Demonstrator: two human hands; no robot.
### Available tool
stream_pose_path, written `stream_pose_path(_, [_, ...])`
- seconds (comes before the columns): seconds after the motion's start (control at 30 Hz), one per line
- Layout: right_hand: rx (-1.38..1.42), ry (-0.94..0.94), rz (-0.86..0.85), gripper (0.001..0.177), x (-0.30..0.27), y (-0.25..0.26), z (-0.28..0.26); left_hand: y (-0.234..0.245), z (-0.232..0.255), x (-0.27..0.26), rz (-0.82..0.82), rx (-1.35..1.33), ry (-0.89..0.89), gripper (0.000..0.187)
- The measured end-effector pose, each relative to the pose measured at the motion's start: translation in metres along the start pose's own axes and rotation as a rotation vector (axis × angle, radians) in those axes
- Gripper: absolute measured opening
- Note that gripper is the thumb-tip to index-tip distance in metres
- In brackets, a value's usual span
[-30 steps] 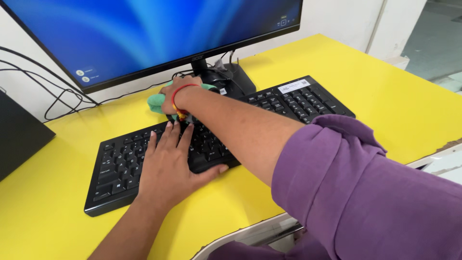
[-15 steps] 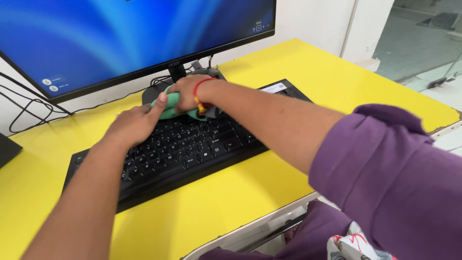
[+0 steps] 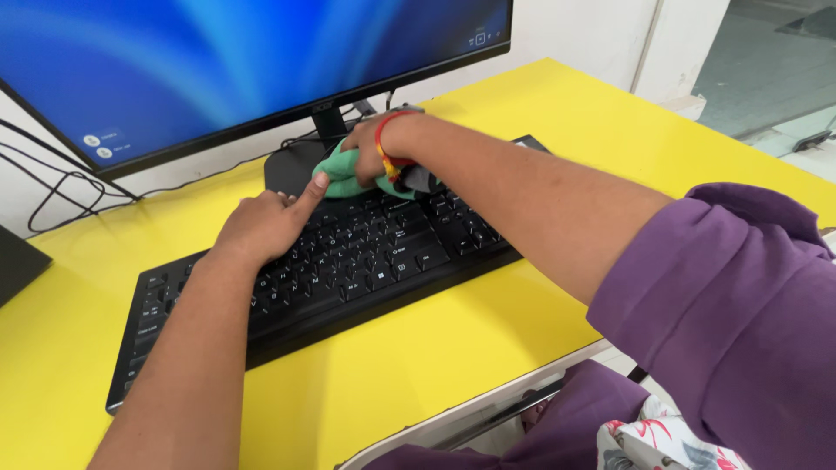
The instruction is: The person wipes a computer keyboard and a mouse with a cloth on a yellow desk.
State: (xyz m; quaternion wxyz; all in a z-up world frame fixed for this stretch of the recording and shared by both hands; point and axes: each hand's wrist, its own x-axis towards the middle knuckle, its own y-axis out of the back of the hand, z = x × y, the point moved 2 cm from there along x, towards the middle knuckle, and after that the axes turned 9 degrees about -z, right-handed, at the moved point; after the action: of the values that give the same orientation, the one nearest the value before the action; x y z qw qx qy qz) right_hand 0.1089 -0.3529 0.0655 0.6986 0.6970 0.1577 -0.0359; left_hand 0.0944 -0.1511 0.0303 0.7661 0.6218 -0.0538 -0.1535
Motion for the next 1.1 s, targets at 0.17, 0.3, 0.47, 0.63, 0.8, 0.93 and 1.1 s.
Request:
stream_pose_path(0.17, [-0.052, 0.132, 0.121, 0.062, 0.011, -0.004, -0.025, 0.002, -0.010, 0.013, -0.026, -0.029, 0.015, 0.115])
stream_pose_path(0.3, [0.044, 0.135, 0.136, 0.062, 0.008, -0.006, -0.035, 0.004, -0.019, 0.017, -0.026, -0.069, 0.032, 0.120])
stream_pose_path(0.47, [0.050, 0.045, 0.008, 0.068, -0.011, 0.008, -0.030, 0.006, -0.015, 0.011, -0.027, -0.067, 0.057, 0.118])
stream_pose_path(0.63, [0.085, -0.008, 0.148, 0.058, -0.012, -0.007, -0.038, 0.004, -0.010, 0.005, -0.029, -0.051, 0.013, 0.114])
stream_pose_path(0.8, [0.164, 0.339, 0.318, 0.069, 0.000, -0.004, -0.007, 0.006, -0.012, 0.005, -0.054, -0.063, 0.045, 0.115])
stream_pose_path(0.93, [0.379, 0.476, 0.533, 0.068, 0.008, 0.002, -0.006, 0.007, -0.012, 0.008, -0.066, -0.034, 0.038, 0.118])
stream_pose_path(1.1, [0.138, 0.347, 0.592, 0.059, 0.024, -0.001, -0.040, 0.006, -0.022, 0.012, -0.052, -0.087, -0.038, 0.118])
